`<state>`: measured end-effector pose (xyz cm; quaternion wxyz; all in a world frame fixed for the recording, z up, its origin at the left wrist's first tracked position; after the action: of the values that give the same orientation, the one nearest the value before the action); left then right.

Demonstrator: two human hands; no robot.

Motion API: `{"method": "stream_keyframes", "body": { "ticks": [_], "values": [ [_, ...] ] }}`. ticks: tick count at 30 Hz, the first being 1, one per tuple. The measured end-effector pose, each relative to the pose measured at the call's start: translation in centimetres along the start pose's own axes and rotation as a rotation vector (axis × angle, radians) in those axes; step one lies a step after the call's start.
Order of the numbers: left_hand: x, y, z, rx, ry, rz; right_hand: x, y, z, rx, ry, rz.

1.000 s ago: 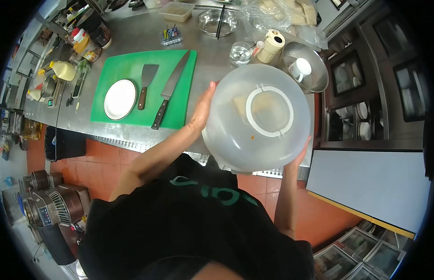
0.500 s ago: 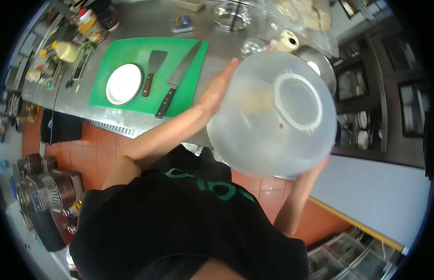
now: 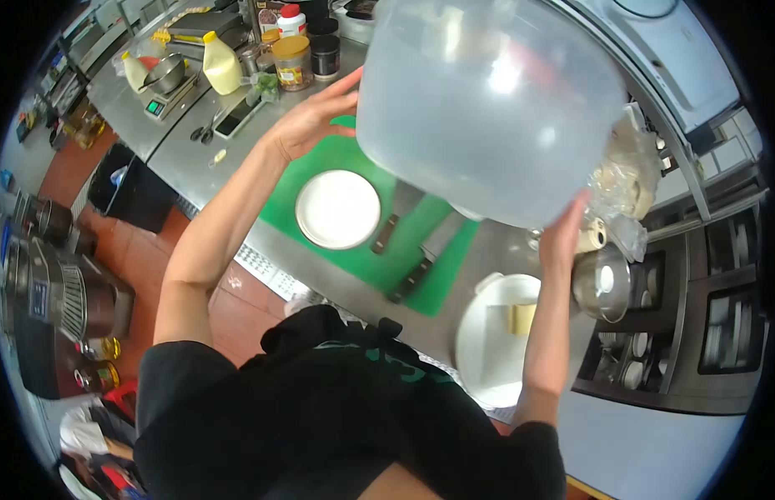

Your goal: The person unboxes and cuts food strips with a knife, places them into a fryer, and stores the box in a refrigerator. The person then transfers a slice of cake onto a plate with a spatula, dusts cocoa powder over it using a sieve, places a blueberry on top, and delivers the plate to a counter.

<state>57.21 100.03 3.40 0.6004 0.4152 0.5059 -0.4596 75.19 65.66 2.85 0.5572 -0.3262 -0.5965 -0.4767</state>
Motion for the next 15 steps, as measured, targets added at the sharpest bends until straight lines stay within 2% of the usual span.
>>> {"method": "stream_keyframes", "body": {
  "ticks": [1,3,5,6,8,10,11,13,15],
  "values": [
    [1.7,1.4,-4.1,0.007,0.005,0.017,-2.2,3.3,4.0,0.102,-0.034,-0.005],
    [3.3,4.6,-10.1,0.036,-0.004,0.025,-6.4,6.5,11.0,0.112,-0.035,0.248],
    [6.0,6.3,-14.4,-0.057,-0.204,-0.008,-12.4,9.2,16.0,0.257,-0.029,0.395],
    [5.9,7.4,-15.7,-0.126,-0.214,0.004,-15.2,10.7,17.2,0.232,0.009,0.442],
    [8.1,11.2,-18.6,-0.064,-0.221,0.023,-19.7,13.5,18.4,0.128,0.097,0.503],
    [11.5,14.4,-21.3,-0.106,-0.222,0.066,-21.0,13.4,18.5,0.008,0.135,0.535],
    [13.0,14.8,-20.8,-0.067,-0.23,0.029,-19.7,12.7,18.3,-0.09,0.01,0.497],
    [15.3,13.6,-23.3,-0.41,0.006,-0.024,-19.6,8.7,15.7,-0.236,-0.111,0.492],
    [17.0,9.6,-23.0,-0.363,0.169,-0.115,-16.1,3.4,14.0,-0.109,-0.976,0.152]
  ]
}}
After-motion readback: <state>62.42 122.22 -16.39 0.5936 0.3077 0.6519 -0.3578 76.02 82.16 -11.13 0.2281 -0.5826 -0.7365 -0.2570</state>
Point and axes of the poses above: each hand's wrist, its own y-axis towards the middle knuckle, its own z-axis out of the palm, x = y × z, the point moved 9 cm from there along y, towards the middle knuckle, and after that the axes turned 3 degrees about -y, right-handed, at the moved point
